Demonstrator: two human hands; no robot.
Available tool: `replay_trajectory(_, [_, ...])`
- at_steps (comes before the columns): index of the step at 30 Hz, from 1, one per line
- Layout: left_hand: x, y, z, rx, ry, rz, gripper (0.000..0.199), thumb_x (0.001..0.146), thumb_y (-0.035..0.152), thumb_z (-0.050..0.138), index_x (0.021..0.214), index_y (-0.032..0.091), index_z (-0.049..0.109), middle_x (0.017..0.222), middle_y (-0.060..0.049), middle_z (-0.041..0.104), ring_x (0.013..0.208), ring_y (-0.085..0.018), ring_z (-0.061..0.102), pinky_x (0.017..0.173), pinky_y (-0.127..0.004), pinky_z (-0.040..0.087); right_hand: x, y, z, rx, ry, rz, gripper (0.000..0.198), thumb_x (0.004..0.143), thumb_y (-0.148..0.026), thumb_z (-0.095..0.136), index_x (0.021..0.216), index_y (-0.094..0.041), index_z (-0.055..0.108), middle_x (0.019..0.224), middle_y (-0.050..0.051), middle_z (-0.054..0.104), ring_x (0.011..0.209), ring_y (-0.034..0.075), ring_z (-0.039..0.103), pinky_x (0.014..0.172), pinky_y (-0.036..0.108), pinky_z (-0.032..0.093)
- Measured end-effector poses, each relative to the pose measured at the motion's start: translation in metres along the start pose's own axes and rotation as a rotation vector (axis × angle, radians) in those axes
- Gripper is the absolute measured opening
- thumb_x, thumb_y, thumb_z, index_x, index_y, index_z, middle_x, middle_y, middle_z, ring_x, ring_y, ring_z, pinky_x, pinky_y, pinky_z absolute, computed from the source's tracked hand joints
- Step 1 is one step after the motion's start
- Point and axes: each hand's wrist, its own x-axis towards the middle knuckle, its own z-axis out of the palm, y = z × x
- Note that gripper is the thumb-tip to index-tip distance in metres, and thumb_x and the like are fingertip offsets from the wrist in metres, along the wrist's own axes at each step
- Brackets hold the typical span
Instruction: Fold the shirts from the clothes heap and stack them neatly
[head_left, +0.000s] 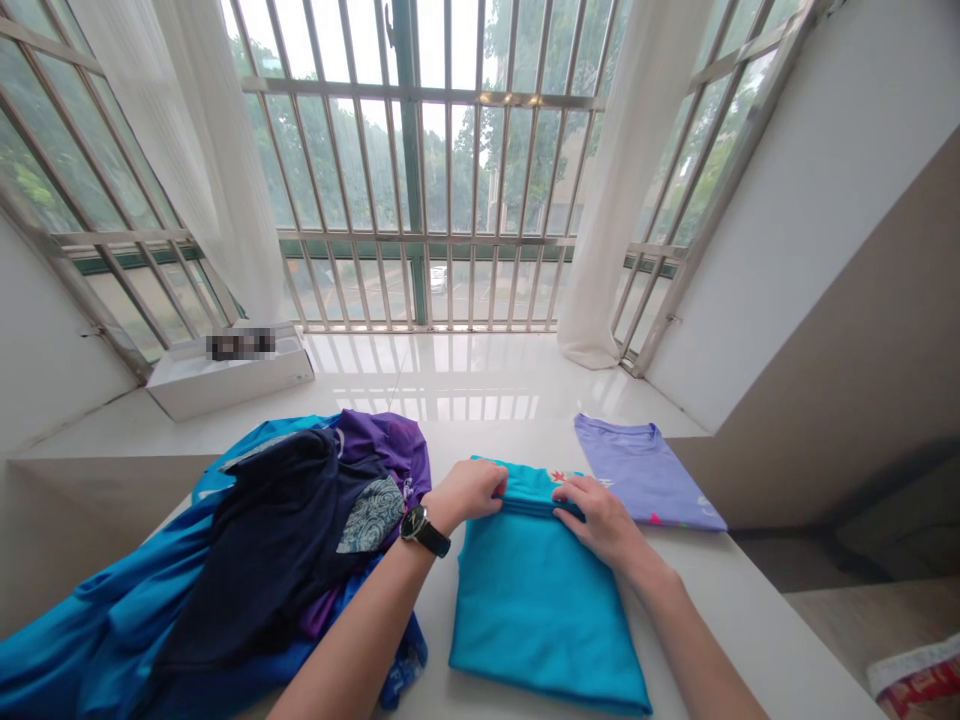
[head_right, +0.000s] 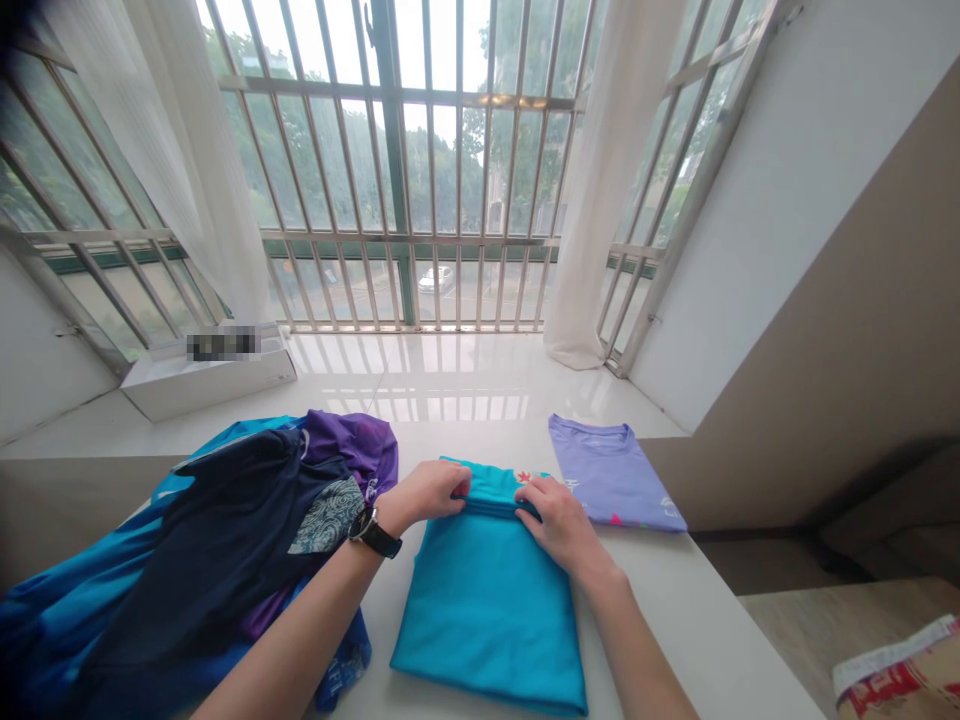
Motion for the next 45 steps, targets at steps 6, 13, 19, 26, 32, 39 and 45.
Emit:
replay_trajectory(6, [0.001, -0.001, -0.003, 0.012, -0.068, -0.090, 0.013, 0.074, 0.023, 0.062, 0.086, 0.023, 0.068, 0.088, -0.004, 0.073, 0.083, -0.025, 0.069, 0.069, -0.030, 0.050, 0.001, -0.003, 0.001, 0.005, -0.038, 0.046, 0.014, 0.088, -0.017, 0.055, 0.096, -0.025, 0.063, 0.104, 0.004, 0.066, 0.098, 0.022, 0.063, 0.083, 0.034, 0.051])
replay_trajectory(13, [-0.003, -0.010, -0.003, -0.017, -0.141, -0.142, 0.021, 0.069, 0.020, 0.066, 0.089, 0.024, 0.070, 0.093, -0.004, 0.074, 0.087, -0.025, 0.069, 0.068, -0.029, 0.050, 0.003, -0.002, 0.013, 0.057, 0.032, 0.064, 0.009, 0.089, -0.021, 0.052, 0.091, -0.025, 0.061, 0.092, 0.002, 0.063, 0.079, 0.018, 0.064, 0.072, 0.030, 0.050])
replay_trajectory(19, [-0.014, 0.019, -0.005, 0.127, -0.109, -0.148, 0.022, 0.077, 0.012, 0.057, 0.097, 0.018, 0.066, 0.097, -0.011, 0.072, 0.088, -0.027, 0.069, 0.073, -0.033, 0.052, 0.002, -0.001, 0.012, 0.105, 0.041, 0.038, 0.009, 0.088, -0.023, 0.053, 0.091, -0.024, 0.061, 0.089, 0.001, 0.062, 0.074, 0.016, 0.061, 0.069, 0.029, 0.049])
replay_trajectory(26, [-0.066, 0.050, 0.005, 0.124, 0.047, -0.135, 0.024, 0.094, 0.015, 0.044, 0.110, 0.012, 0.061, 0.112, -0.016, 0.066, 0.106, -0.028, 0.063, 0.089, -0.038, 0.052, -0.020, -0.021, -0.001, 0.104, 0.111, 0.040, 0.017, 0.092, -0.027, 0.053, 0.104, -0.021, 0.064, 0.102, 0.007, 0.067, 0.096, 0.022, 0.065, 0.086, 0.037, 0.053])
replay_trajectory(32, [-0.151, 0.093, 0.038, -0.175, 0.179, 0.009, 0.036, 0.097, 0.030, 0.052, 0.131, 0.019, 0.053, 0.140, -0.012, 0.056, 0.129, -0.026, 0.052, 0.110, -0.040, 0.043, -0.118, -0.063, 0.005, 0.052, 0.198, 0.007, 0.021, 0.095, -0.035, 0.056, 0.111, -0.028, 0.067, 0.122, 0.009, 0.067, 0.112, 0.027, 0.064, 0.096, 0.043, 0.054])
replay_trajectory(39, [-0.218, 0.119, 0.076, -0.205, 0.164, -0.001, 0.081, 0.089, 0.042, 0.066, 0.156, 0.029, 0.024, 0.163, -0.009, 0.027, 0.148, -0.033, 0.028, 0.121, -0.055, 0.026, -0.186, -0.094, 0.018, -0.044, 0.120, -0.104, 0.074, 0.080, -0.047, 0.073, 0.147, -0.031, 0.045, 0.146, 0.010, 0.054, 0.127, 0.035, 0.057, 0.097, 0.049, 0.055])
replay_trajectory(45, [-0.242, 0.109, 0.093, -0.170, 0.297, -0.039, 0.066, 0.085, 0.021, 0.066, 0.146, 0.031, 0.042, 0.150, -0.007, 0.049, 0.135, -0.031, 0.048, 0.115, -0.055, 0.038, -0.195, -0.109, 0.017, 0.051, 0.150, -0.089, 0.061, 0.081, -0.017, 0.067, 0.138, -0.034, 0.053, 0.133, 0.006, 0.064, 0.119, 0.029, 0.062, 0.099, 0.045, 0.055])
